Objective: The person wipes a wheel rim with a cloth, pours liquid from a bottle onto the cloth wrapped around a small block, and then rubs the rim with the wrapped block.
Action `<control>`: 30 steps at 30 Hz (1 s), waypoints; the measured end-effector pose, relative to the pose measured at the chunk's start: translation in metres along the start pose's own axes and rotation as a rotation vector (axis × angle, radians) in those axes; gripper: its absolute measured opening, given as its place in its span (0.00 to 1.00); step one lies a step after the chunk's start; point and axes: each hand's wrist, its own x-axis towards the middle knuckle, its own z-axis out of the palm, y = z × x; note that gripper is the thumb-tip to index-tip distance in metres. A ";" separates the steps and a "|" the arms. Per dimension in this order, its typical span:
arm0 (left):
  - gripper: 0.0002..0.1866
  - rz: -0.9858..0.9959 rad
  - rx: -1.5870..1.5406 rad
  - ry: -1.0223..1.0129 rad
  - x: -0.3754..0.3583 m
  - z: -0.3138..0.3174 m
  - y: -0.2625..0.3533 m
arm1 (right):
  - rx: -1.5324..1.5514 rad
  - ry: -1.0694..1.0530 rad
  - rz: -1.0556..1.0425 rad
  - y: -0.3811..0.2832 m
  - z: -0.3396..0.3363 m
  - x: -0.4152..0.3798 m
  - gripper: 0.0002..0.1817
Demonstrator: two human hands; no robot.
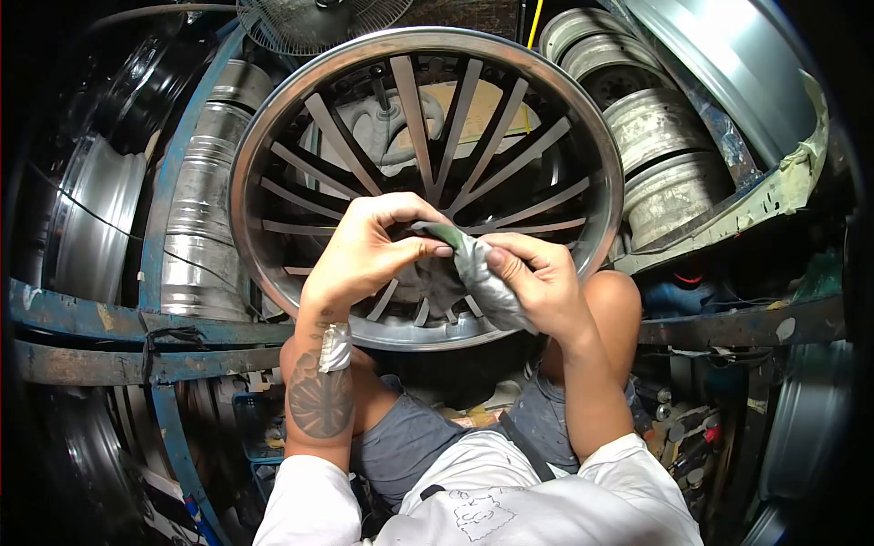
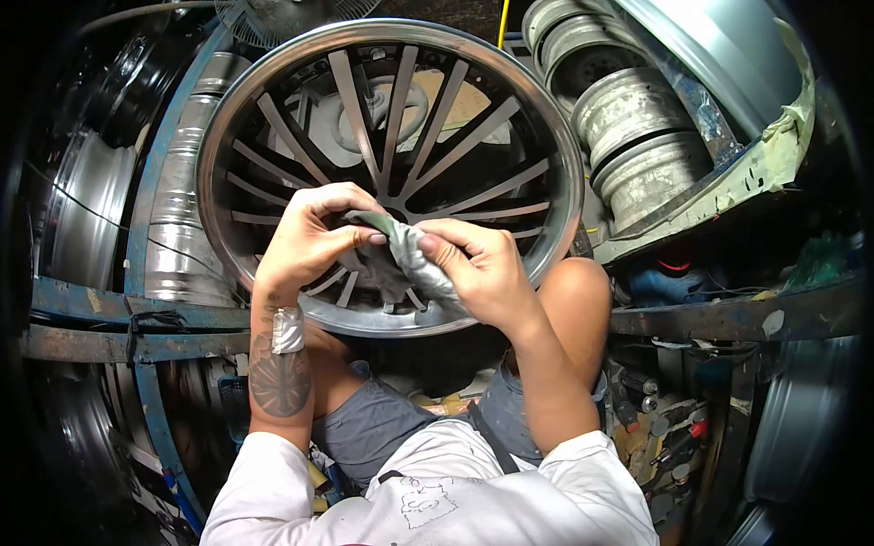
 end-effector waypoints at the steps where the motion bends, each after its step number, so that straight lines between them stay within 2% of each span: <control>1: 0.12 -0.018 0.017 -0.015 0.000 0.000 0.000 | -0.043 0.020 0.015 -0.003 -0.001 0.001 0.14; 3: 0.10 -0.095 -0.040 -0.038 -0.001 0.004 0.003 | -0.209 0.093 -0.023 -0.011 0.001 0.001 0.14; 6: 0.10 -0.141 -0.103 -0.015 0.001 0.009 0.004 | -0.433 0.069 -0.027 -0.014 -0.002 -0.003 0.15; 11: 0.13 -0.132 -0.154 0.055 -0.002 0.004 0.003 | -0.331 -0.018 -0.151 -0.003 -0.011 0.005 0.17; 14: 0.12 -0.091 -0.209 0.009 -0.004 -0.009 -0.001 | -0.276 -0.059 -0.161 0.008 -0.025 0.008 0.19; 16: 0.13 -0.101 -0.161 0.000 -0.007 -0.016 0.002 | -0.406 0.034 -0.034 0.010 -0.032 0.011 0.19; 18: 0.13 -0.125 -0.075 -0.017 -0.009 -0.020 0.005 | -0.364 0.236 -0.126 0.010 -0.023 0.012 0.17; 19: 0.12 -0.148 -0.098 -0.021 -0.010 -0.017 0.005 | -0.439 0.250 -0.243 0.000 -0.016 0.013 0.15; 20: 0.13 -0.159 -0.099 0.000 -0.009 -0.014 0.003 | -0.468 0.180 -0.314 -0.008 -0.008 0.012 0.15; 22: 0.13 -0.185 -0.099 0.034 -0.005 -0.009 -0.003 | -0.457 0.042 -0.300 -0.006 0.015 0.002 0.17; 23: 0.11 -0.181 -0.098 0.010 -0.003 -0.010 -0.005 | -0.372 -0.065 -0.104 0.004 0.022 -0.004 0.18; 24: 0.10 -0.165 -0.082 0.010 -0.003 -0.010 -0.006 | -0.263 0.019 -0.111 0.008 0.031 -0.005 0.15; 26: 0.08 -0.127 -0.047 0.016 -0.003 -0.011 -0.006 | -0.106 -0.004 0.016 0.005 0.026 -0.004 0.12; 29: 0.06 -0.066 -0.043 0.071 -0.007 -0.012 0.003 | 0.192 -0.090 0.058 0.004 0.011 -0.002 0.13; 30: 0.07 0.071 0.116 0.115 -0.004 -0.011 0.003 | 0.214 -0.076 0.037 0.005 0.012 -0.001 0.14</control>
